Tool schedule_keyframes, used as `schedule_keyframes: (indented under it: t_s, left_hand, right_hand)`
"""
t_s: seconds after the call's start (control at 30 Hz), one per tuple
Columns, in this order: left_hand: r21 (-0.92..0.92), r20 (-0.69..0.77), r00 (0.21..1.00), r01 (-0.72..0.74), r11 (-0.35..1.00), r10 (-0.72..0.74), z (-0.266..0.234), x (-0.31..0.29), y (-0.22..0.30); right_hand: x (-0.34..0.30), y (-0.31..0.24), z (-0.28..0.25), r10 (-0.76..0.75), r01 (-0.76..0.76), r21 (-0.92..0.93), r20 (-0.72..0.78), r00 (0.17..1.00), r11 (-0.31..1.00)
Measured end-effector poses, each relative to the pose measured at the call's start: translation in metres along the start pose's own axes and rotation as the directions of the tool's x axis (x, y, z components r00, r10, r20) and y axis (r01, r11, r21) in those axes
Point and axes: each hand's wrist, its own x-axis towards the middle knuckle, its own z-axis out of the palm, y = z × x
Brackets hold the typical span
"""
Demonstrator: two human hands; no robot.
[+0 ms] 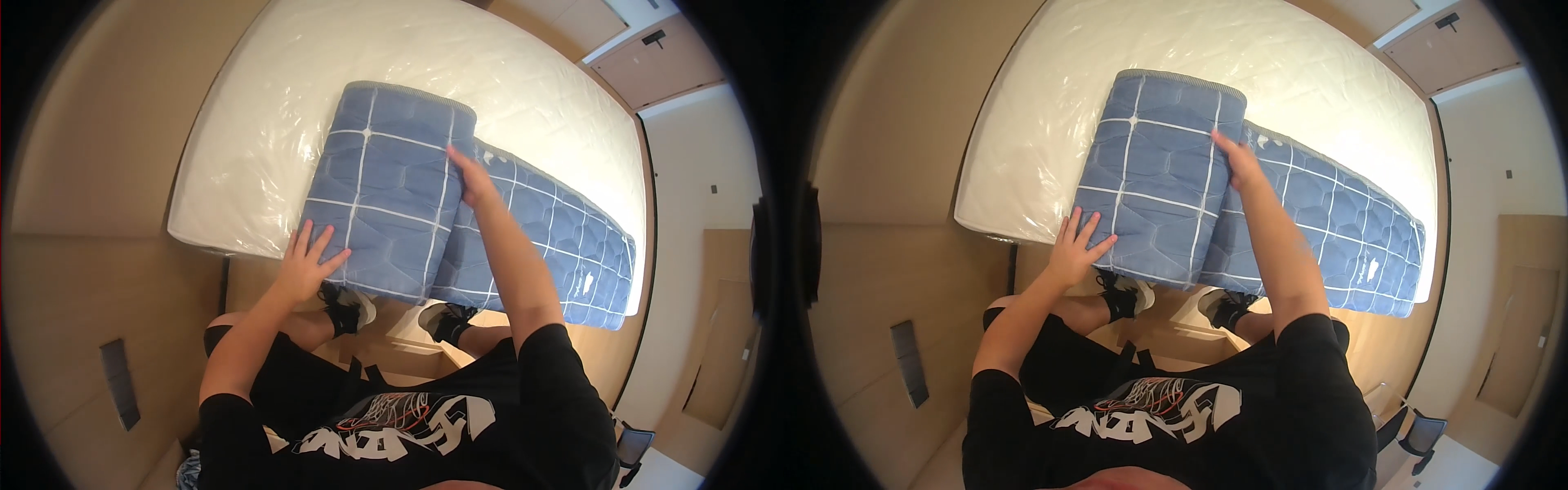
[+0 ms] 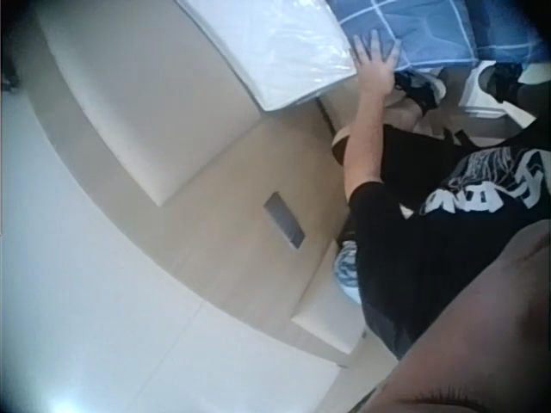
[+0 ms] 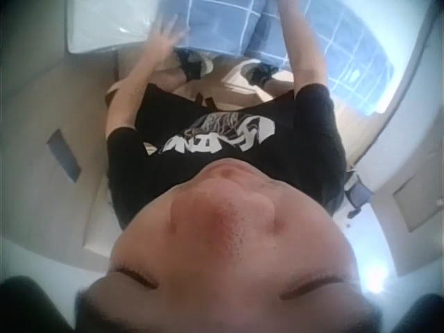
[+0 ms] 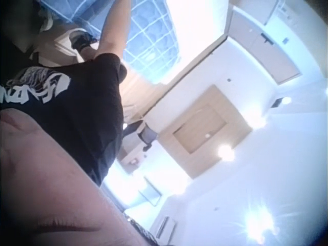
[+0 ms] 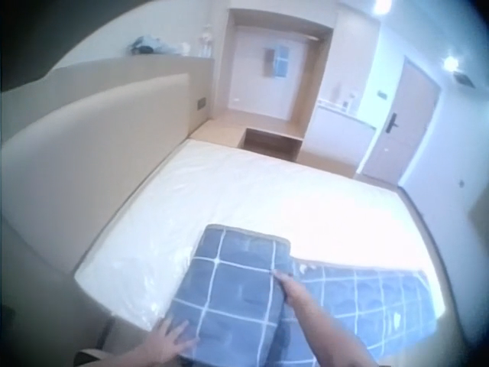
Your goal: The person folds, unfolds, flips, and refolds a mattress pad on top of a bed mattress by hand.
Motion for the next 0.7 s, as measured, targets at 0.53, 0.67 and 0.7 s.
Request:
schedule_keyframes:
  t_s: [0.53, 0.67, 0.7]
  left_hand:
    - [-0.461, 0.155, 0.829, 0.542, 0.703, -0.537, 0.008, -0.026, -0.012]
    - [-0.283, 0.216, 0.878, 0.476, 0.833, -0.428, 0.018, -0.024, -0.023]
    - [-0.301, 0.229, 0.871, 0.487, 0.820, -0.434, 0.018, -0.023, -0.025]
  right_hand:
    - [0.080, -0.045, 0.000, -0.098, 0.095, 0.046, 0.070, 0.993, 0.994]
    - [0.099, -0.016, -0.003, -0.431, 0.316, -0.489, -0.141, 0.891, 0.813]
    - [0.099, -0.010, -0.002, -0.569, 0.139, -0.796, -0.286, 0.771, 0.589]
